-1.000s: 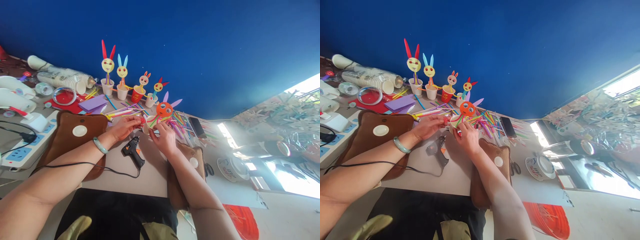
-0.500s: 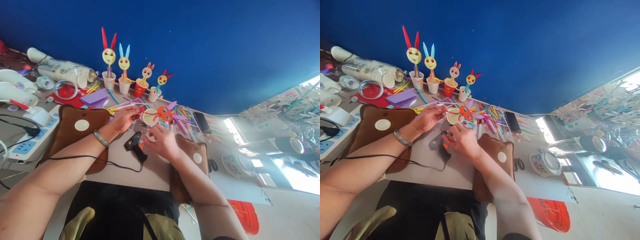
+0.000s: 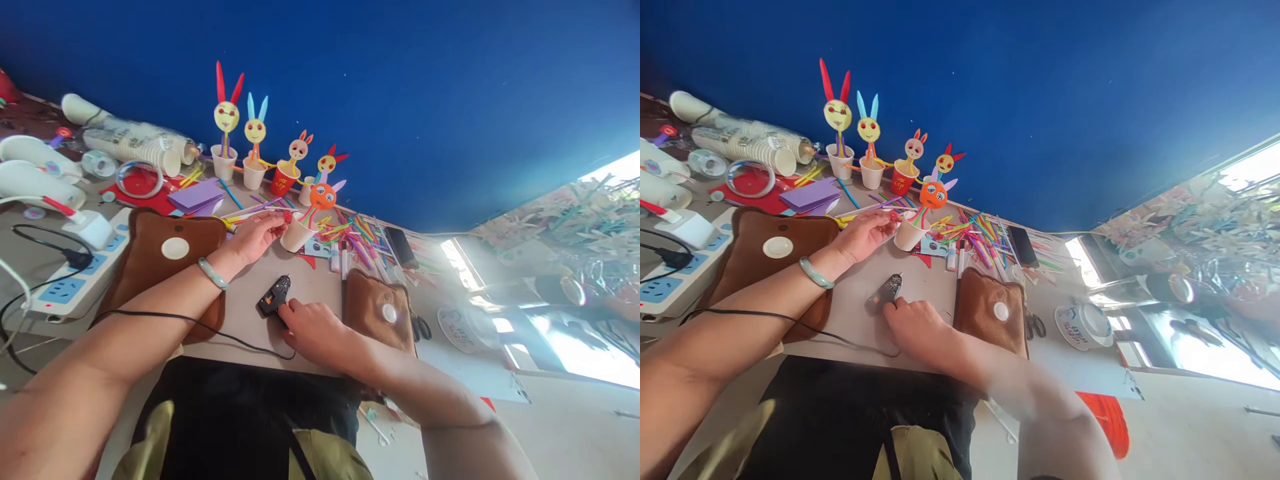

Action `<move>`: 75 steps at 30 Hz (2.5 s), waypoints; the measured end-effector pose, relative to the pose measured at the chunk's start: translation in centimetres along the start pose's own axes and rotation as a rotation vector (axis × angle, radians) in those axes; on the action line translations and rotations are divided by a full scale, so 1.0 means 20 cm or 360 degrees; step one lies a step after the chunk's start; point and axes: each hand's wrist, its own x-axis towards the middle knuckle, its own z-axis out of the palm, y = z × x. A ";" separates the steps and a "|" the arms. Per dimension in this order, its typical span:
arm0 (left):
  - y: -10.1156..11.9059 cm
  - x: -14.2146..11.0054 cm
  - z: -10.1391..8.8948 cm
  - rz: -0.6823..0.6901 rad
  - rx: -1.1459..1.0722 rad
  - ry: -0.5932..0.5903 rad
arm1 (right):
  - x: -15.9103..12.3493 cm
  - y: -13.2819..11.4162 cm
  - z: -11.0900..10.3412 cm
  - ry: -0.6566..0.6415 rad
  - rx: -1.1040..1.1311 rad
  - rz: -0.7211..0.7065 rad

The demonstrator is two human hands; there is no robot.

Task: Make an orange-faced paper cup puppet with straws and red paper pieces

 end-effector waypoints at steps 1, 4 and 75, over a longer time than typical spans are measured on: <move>0.00 0.00 0.00 0.0002 0.0003 -0.0030 | -0.02 0.01 -0.03 -0.0049 0.0007 -0.0023; -0.01 0.00 -0.01 -0.0021 0.0011 -0.0068 | -0.06 0.08 -0.12 0.0090 0.0157 -0.0028; -0.03 -0.07 0.07 -0.0186 0.0285 -0.0163 | 0.28 0.52 -0.10 0.1719 0.0224 0.0023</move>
